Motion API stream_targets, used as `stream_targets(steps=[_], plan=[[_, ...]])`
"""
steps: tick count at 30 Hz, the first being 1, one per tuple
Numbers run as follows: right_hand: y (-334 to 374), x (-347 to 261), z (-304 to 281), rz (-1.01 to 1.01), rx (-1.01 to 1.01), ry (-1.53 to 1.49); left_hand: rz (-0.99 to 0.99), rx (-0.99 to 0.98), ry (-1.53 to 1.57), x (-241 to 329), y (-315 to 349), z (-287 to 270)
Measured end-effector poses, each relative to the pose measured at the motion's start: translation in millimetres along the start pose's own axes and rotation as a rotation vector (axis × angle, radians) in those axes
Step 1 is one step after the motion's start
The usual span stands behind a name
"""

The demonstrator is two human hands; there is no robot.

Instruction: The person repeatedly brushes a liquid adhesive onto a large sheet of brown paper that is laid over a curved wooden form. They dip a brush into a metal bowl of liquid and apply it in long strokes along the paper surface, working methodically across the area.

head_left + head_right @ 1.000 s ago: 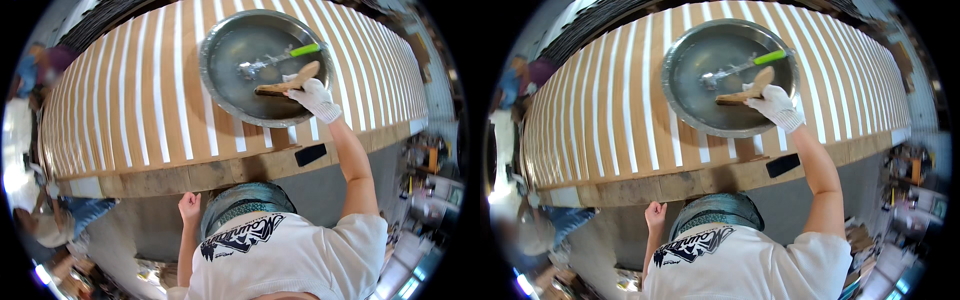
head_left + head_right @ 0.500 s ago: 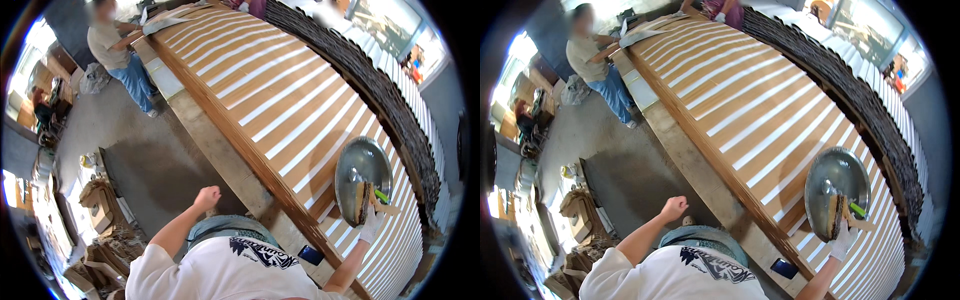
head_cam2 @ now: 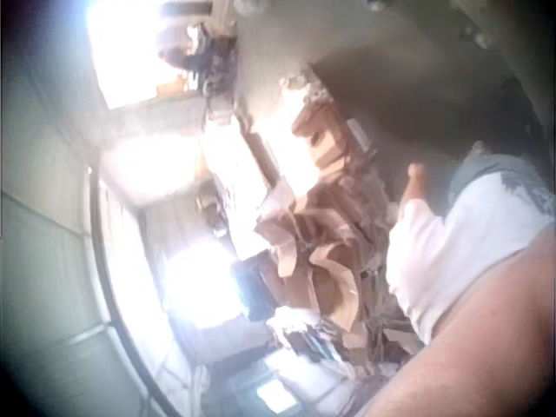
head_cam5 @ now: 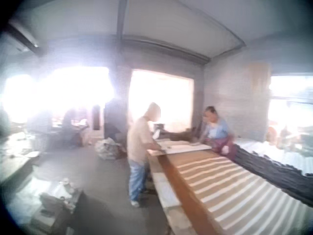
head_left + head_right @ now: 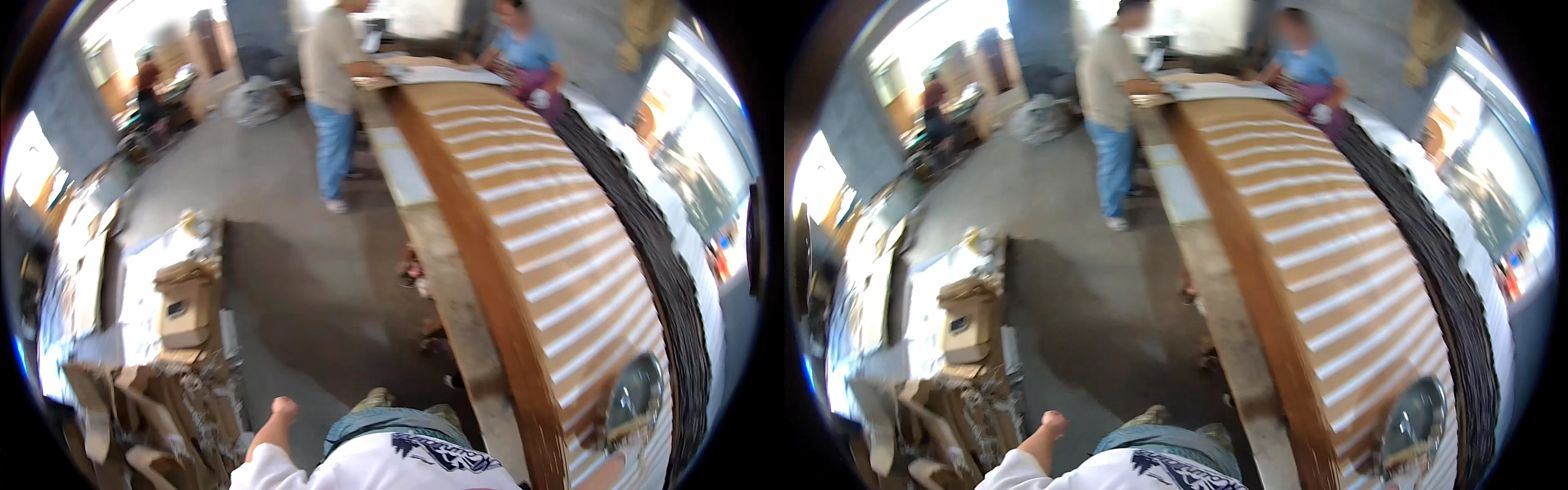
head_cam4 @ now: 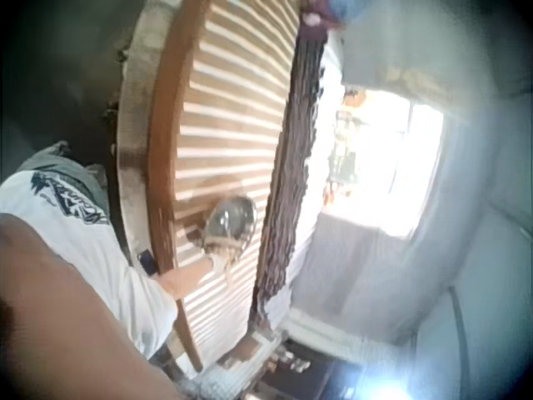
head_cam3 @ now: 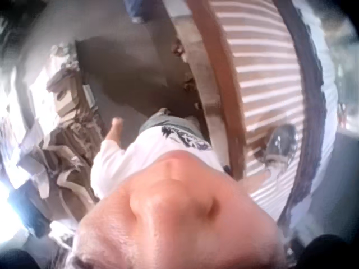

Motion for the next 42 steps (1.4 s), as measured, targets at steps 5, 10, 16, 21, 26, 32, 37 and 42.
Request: stream_targets(steps=[5, 10, 16, 21, 26, 32, 37, 42], plan=[[33, -27, 72, 0.019, -0.013, -0.024, -0.580, 0.150, 1.798, -8, 74, -47], [26, -28, 153, 0.059, -0.138, -0.103, -0.378, 0.200, 1.731, 1, 46, -65], [11, -1, 277, 0.205, -0.347, -0.253, -0.218, 0.363, 1.541, -20, 73, -220], [51, 30, 409, 0.122, -0.514, -0.079, -0.165, 0.442, 1.669, -45, 26, -282], [115, 40, 481, 0.513, -0.287, -0.461, -0.150, 0.370, 1.630, -68, 5, -368], [138, 58, 528, 0.626, -0.260, -0.392, -0.043, 0.724, 1.040, -82, -1, -521], [128, 80, 541, 0.584, -0.273, -0.428, 0.291, 0.780, 1.086, -45, -33, -635], [135, 70, 552, 0.553, -0.253, -0.279, 0.662, 0.943, 0.648, 4, -18, -796]])
Point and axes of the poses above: each hand's wrist, its own y-axis away from the middle knuckle, its own z-axis out of the palm, x = y × z, the point moved 9 cm from there along -y, towards the middle knuckle, and after that the axes turned 1 degree about z, right-handed, at the moved point
